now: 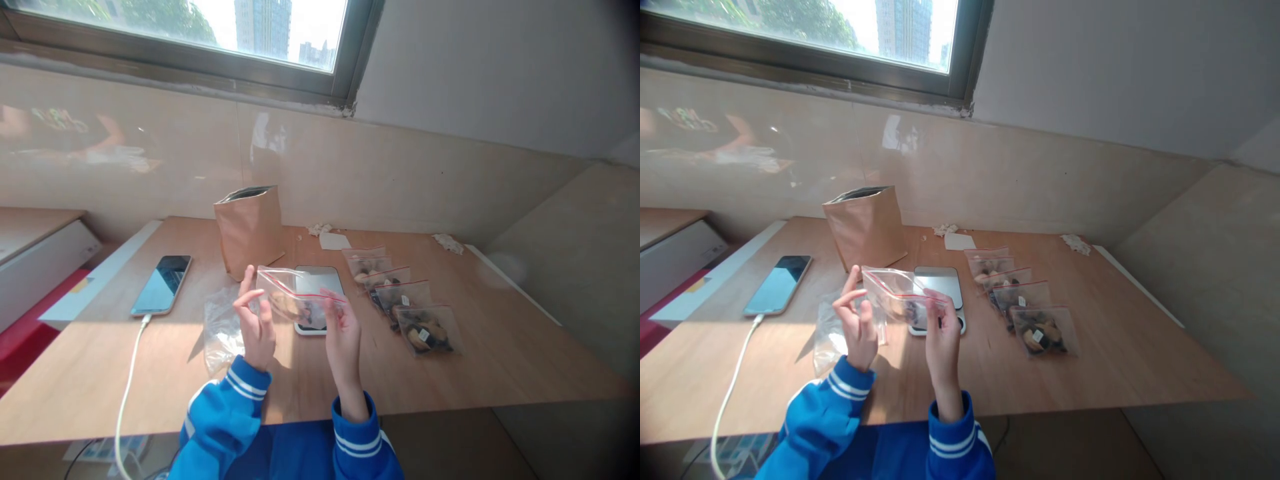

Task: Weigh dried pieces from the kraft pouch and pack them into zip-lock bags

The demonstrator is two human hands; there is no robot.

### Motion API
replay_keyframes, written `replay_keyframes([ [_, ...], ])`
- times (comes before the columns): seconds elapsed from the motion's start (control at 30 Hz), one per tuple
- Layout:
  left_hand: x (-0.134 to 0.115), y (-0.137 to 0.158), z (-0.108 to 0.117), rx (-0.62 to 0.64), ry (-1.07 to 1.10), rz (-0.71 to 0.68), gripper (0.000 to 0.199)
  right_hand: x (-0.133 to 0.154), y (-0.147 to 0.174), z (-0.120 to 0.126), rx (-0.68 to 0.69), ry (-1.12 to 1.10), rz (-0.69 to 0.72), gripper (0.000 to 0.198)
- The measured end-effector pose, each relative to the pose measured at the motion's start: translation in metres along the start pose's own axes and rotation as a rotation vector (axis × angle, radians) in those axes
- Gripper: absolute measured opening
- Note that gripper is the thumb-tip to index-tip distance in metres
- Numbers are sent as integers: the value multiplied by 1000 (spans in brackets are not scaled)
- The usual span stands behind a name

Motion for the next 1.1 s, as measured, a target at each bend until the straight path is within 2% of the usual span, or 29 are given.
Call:
replay_keyframes([
  [0.03,2,-4,4,-35,31,68,21,0,-1,6,-22,-4,2,36],
  [0.07,5,-8,4,-19,86,151,29,-1,-1,11,-44,-12,3,36],
  [0.13,13,-12,1,96,208,321,37,-3,-1,17,-77,-29,3,36],
  [0.2,15,-13,-1,180,254,401,34,-5,1,19,-82,-47,3,36],
  [0.37,-4,-11,2,194,108,249,24,-4,4,13,16,-17,22,33],
  [0.5,-11,-11,8,18,63,249,22,0,2,32,-204,104,40,37],
  [0.57,-7,-11,5,21,88,278,23,-3,0,40,-263,113,32,40],
  [0.63,2,-10,1,63,127,331,25,-9,-4,44,-237,107,13,42],
  [0.8,38,-1,1,92,176,527,31,-34,-10,48,15,145,-70,41],
  [0.87,48,4,5,78,172,587,33,-44,-9,51,70,146,-118,43],
  [1.0,58,11,7,87,173,651,38,-57,-8,57,40,141,-183,48],
  [1.1,61,15,7,130,180,674,41,-58,-8,58,5,139,-160,46],
])
Point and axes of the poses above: each hand's wrist, its own y-axis away from the middle knuckle, its own z-axis out of the back of the hand, x = y × z, the point moved 6 cm from there along -y, towards the middle knuckle, and after that the axes turned 1 degree about y, right-handed, at the moved point
